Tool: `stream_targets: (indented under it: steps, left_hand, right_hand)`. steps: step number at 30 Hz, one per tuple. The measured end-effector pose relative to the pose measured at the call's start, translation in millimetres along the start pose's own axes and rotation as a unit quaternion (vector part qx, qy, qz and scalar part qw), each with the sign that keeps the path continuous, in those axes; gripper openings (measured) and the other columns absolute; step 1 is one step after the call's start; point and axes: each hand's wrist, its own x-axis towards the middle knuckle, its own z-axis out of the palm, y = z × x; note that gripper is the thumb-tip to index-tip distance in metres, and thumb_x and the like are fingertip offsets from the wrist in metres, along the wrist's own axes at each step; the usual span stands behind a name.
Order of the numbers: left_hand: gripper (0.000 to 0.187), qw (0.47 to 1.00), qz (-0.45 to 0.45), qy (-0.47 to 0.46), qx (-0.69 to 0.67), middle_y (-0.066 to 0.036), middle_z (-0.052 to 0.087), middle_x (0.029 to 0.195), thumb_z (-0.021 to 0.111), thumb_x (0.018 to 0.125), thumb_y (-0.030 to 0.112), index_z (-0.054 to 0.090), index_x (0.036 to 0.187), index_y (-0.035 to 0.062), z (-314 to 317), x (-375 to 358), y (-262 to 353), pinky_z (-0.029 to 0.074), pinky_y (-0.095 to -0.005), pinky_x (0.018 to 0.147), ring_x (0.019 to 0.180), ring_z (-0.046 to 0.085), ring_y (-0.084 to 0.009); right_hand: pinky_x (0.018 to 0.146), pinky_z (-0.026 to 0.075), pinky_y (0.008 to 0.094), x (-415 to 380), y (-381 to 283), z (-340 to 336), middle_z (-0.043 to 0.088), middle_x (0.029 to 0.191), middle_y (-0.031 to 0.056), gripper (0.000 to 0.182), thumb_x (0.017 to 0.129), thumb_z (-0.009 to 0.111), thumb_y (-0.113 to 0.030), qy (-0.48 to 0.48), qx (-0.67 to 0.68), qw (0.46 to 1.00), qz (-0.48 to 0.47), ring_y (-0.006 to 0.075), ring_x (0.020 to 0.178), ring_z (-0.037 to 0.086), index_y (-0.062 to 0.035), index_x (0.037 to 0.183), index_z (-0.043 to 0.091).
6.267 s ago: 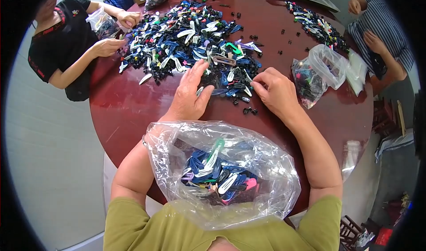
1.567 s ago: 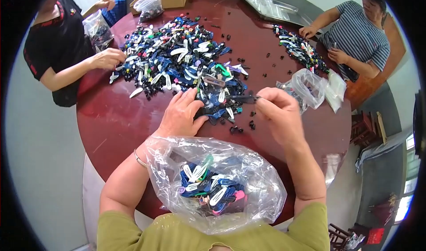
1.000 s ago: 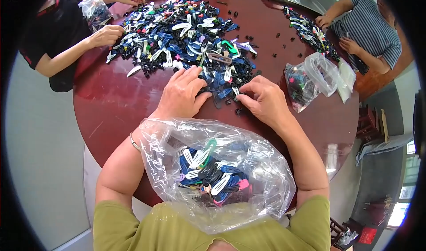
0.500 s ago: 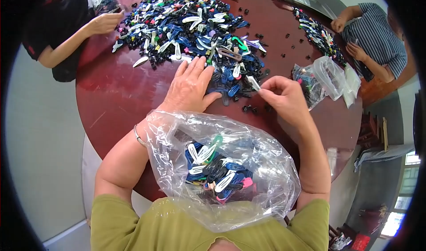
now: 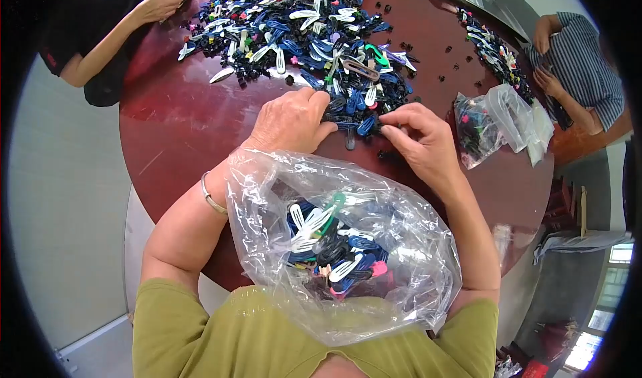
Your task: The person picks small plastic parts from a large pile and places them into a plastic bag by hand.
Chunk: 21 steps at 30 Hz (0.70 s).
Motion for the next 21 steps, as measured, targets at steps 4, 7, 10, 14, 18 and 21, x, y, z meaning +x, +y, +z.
stream_targets:
  steps: [4, 7, 10, 14, 18, 21]
  left_hand:
    - [0.032, 1.0, 0.017, 0.018, -0.006, -0.01, 0.063, 0.092, 0.072, 0.08, 0.026, 0.059, 0.102, 0.0059, 3.8, -1.5, -3.0, 0.05, -0.041, 0.072, 0.087, 0.063, -0.0301]
    - [0.031, 0.999, 0.022, 0.022, -0.009, -0.013, 0.064, 0.093, 0.071, 0.08, 0.024, 0.06, 0.101, 0.0047, 4.7, -1.4, -2.2, 0.051, -0.042, 0.073, 0.085, 0.063, -0.0332]
    - [0.03, 0.999, 0.033, 0.032, -0.015, -0.014, 0.065, 0.091, 0.071, 0.079, 0.023, 0.061, 0.1, 0.0052, 5.7, -1.9, -1.3, 0.051, -0.0418, 0.073, 0.084, 0.064, -0.0339]
    - [0.029, 0.996, 0.065, 0.061, -0.007, -0.013, 0.066, 0.093, 0.072, 0.079, 0.023, 0.062, 0.101, 0.0066, 14.5, -0.4, -6.2, 0.052, -0.0407, 0.071, 0.083, 0.065, -0.0328]
    - [0.029, 0.996, 0.06, 0.062, -0.003, -0.01, 0.067, 0.093, 0.072, 0.079, 0.022, 0.063, 0.102, 0.0073, 15.1, 0.0, -3.2, 0.053, -0.0378, 0.07, 0.082, 0.066, -0.0281]
    - [0.026, 0.991, 0.083, 0.103, -0.001, -0.009, 0.066, 0.09, 0.073, 0.078, 0.021, 0.064, 0.098, 0.0067, 18.4, -0.4, -3.0, 0.053, -0.0369, 0.069, 0.079, 0.066, -0.0268]
  right_hand:
    - [0.057, 0.045, 0.0258, 4.7, 8.1, 10.1, 0.061, 0.087, 0.0063, 0.021, 0.078, 0.072, -0.005, 0.0, -0.059, 0.997, -0.059, 0.0134, 0.061, 0.055, -0.0055, 0.099, 0.07]
    - [0.061, 0.05, 0.0302, 3.6, 9.7, 16.2, 0.062, 0.091, 0.0083, 0.023, 0.079, 0.072, -0.008, -0.023, -0.104, 0.993, -0.056, 0.0192, 0.067, 0.061, -0.0071, 0.102, 0.069]
    - [0.068, 0.051, 0.0345, 5.0, 15.6, 22.1, 0.061, 0.093, 0.0092, 0.019, 0.082, 0.069, -0.011, -0.022, -0.167, 0.979, -0.118, 0.026, 0.08, 0.063, -0.0075, 0.101, 0.069]
    - [0.064, 0.049, 0.0314, 3.5, 11.1, 19.4, 0.061, 0.093, 0.0079, 0.021, 0.081, 0.07, -0.013, -0.036, -0.148, 0.987, -0.057, 0.0208, 0.07, 0.061, -0.0065, 0.101, 0.068]
    - [0.059, 0.047, 0.0297, 4.1, 16.8, 18.3, 0.06, 0.088, 0.0066, 0.018, 0.081, 0.071, -0.014, -0.031, -0.129, 0.988, -0.083, 0.0176, 0.063, 0.057, -0.005, 0.096, 0.067]
    - [0.058, 0.045, 0.0288, 5.5, 17.2, 13.5, 0.057, 0.083, 0.0063, 0.013, 0.08, 0.071, -0.013, -0.03, -0.12, 0.988, -0.088, 0.0177, 0.06, 0.053, -0.0033, 0.087, 0.064]
